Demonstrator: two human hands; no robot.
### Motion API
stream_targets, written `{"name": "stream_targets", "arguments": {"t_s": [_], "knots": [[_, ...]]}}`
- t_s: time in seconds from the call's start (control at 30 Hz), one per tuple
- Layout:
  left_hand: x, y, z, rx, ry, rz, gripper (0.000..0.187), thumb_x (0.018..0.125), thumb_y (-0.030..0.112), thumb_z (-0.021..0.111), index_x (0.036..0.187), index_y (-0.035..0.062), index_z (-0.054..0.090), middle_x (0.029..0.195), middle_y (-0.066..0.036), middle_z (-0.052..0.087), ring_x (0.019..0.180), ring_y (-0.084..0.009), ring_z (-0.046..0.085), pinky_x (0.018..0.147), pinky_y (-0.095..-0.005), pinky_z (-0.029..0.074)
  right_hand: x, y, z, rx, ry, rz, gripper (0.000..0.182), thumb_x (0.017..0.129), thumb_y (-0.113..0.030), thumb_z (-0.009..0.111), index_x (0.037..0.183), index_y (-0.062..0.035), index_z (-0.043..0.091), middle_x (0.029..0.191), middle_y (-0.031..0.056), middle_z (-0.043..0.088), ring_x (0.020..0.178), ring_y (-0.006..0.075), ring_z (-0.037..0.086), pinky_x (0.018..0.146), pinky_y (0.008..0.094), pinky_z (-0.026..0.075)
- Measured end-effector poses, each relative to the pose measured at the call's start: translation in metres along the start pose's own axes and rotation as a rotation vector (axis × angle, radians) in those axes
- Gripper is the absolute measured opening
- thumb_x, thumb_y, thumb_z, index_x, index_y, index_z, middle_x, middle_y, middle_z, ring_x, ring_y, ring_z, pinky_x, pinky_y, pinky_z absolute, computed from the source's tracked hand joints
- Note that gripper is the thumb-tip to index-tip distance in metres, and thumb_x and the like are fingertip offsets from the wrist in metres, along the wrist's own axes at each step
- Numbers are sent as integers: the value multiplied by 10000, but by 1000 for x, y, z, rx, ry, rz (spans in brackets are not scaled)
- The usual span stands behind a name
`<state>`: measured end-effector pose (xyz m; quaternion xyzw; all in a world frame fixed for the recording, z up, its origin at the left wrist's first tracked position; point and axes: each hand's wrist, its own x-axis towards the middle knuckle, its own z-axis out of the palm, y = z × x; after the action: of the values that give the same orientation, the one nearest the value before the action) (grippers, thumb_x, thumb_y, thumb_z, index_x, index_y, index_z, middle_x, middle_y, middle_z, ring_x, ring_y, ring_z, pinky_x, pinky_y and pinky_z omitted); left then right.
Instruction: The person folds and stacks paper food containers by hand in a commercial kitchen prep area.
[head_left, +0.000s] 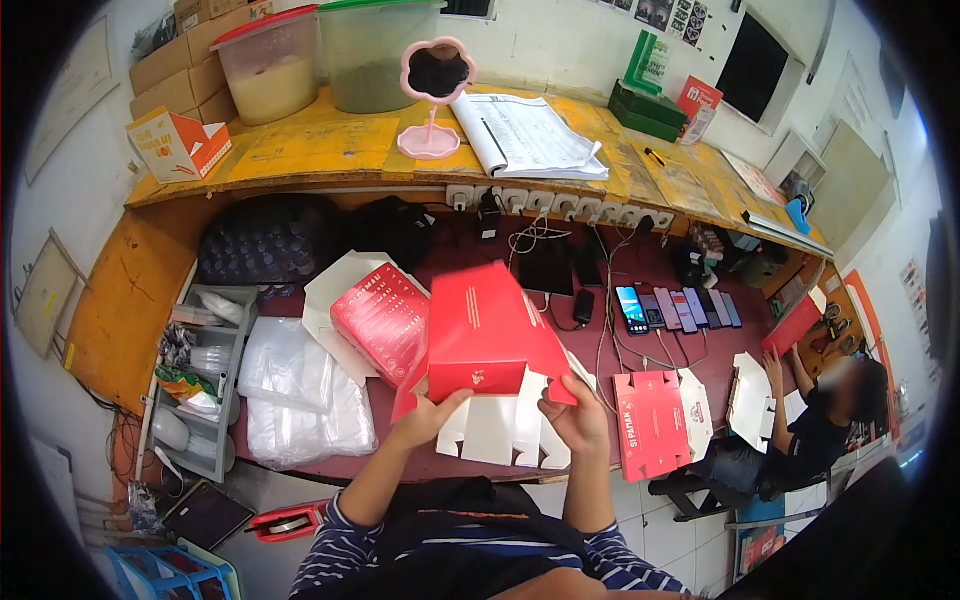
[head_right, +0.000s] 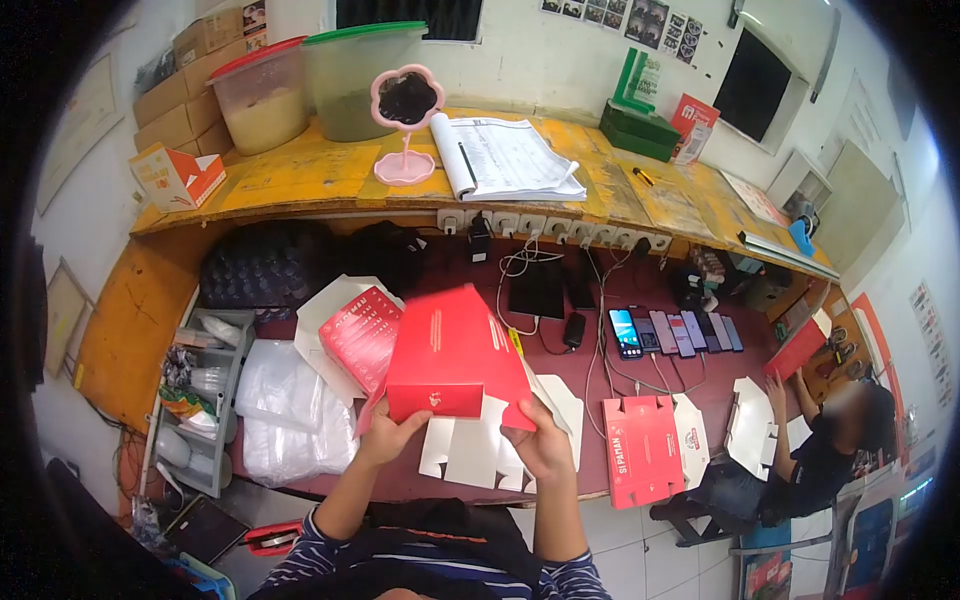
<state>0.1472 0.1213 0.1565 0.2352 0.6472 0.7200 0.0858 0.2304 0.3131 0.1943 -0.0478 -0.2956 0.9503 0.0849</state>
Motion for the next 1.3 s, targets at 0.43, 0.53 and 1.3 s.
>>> {"name": "stream_targets", "arguments": {"t_s": [0.43,0.53,1.3], "knots": [[-1,18,37,-1112,131,-306,268,878,283,362,988,63,466,872,-30,542,759,-142,507,620,-296,409,16,66,9,-17,270,-176,292,745,-57,593,1000,-111,461,898,21,529,723,103,498,581,196,388],[-2,-20,14,-1389,15,-385,357,870,357,328,1006,84,512,956,-5,545,872,-138,485,682,-307,387,19,73,12,-187,372,-367,365,740,-41,593,1074,-90,451,967,35,530,863,126,492,751,249,385],[93,-150,-234,624,444,-53,464,695,298,647,1038,37,475,902,-51,539,687,-179,540,593,-282,444,45,126,-130,-2167,192,147,474,709,-339,627,1057,-52,481,940,116,566,878,256,535,777,420,398]]}}
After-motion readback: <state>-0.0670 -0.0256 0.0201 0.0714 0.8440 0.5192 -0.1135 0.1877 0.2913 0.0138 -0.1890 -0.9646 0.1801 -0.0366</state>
